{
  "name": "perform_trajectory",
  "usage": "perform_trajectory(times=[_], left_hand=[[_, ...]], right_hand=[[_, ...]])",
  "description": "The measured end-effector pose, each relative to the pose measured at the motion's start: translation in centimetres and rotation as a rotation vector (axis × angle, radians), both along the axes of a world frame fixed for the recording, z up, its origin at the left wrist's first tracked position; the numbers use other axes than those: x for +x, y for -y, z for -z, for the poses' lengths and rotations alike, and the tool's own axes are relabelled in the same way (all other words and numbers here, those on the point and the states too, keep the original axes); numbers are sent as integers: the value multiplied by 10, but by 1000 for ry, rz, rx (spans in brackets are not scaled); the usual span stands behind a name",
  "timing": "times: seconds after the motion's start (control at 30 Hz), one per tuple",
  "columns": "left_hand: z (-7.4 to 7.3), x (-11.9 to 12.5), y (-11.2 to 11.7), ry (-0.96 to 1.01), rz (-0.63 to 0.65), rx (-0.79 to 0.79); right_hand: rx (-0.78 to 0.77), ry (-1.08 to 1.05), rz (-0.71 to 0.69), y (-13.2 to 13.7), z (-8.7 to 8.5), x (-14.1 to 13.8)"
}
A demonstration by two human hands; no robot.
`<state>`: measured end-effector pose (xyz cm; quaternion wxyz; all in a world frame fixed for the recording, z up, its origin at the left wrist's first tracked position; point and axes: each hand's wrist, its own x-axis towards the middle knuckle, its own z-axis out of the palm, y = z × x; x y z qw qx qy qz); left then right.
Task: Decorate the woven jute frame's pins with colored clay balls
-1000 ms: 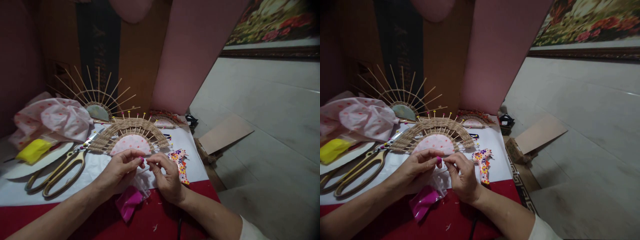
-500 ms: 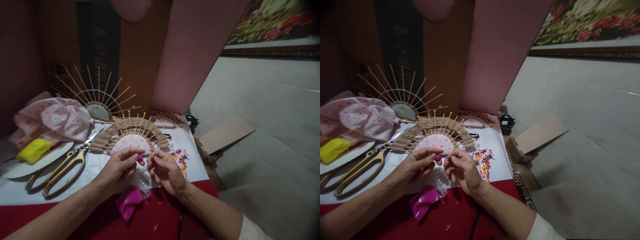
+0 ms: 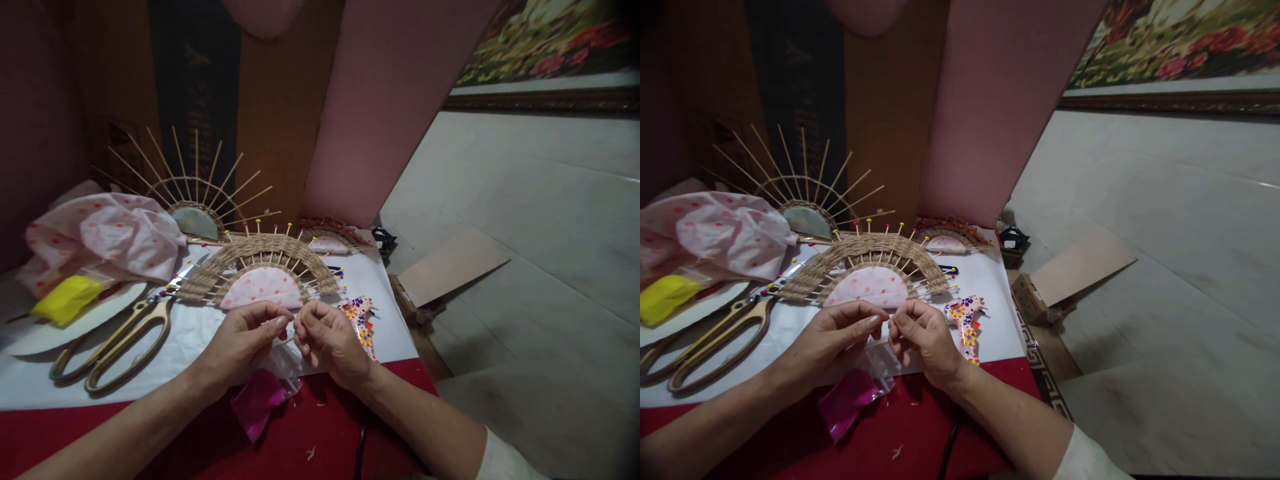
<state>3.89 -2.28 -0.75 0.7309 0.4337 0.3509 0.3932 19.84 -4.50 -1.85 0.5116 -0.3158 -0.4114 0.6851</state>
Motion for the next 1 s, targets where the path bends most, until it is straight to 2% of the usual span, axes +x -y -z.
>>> perform_trajectory(times=[0.13, 0.27, 0.53, 0.73, 0.8, 0.87, 1.0], left_hand=[[2, -2, 0, -101, -2, 162], [5, -4, 1, -201, -17, 339], [2, -2, 5, -378, -110, 507], [6, -6, 6, -606, -189, 923], [5, -7, 7, -611, -194, 932], [2, -6, 8, -573, -189, 841], [-5, -4, 7, -475, -178, 595]], right_hand=[[98, 190, 106, 3, 4, -2], [161, 272, 177, 5, 4, -3], [182, 329, 189, 5, 3, -3], [198, 404, 190, 10, 0, -5], [228, 462, 211, 11, 0, -5], [222, 464, 206, 11, 1, -4], [57, 234, 102, 6, 3, -2]])
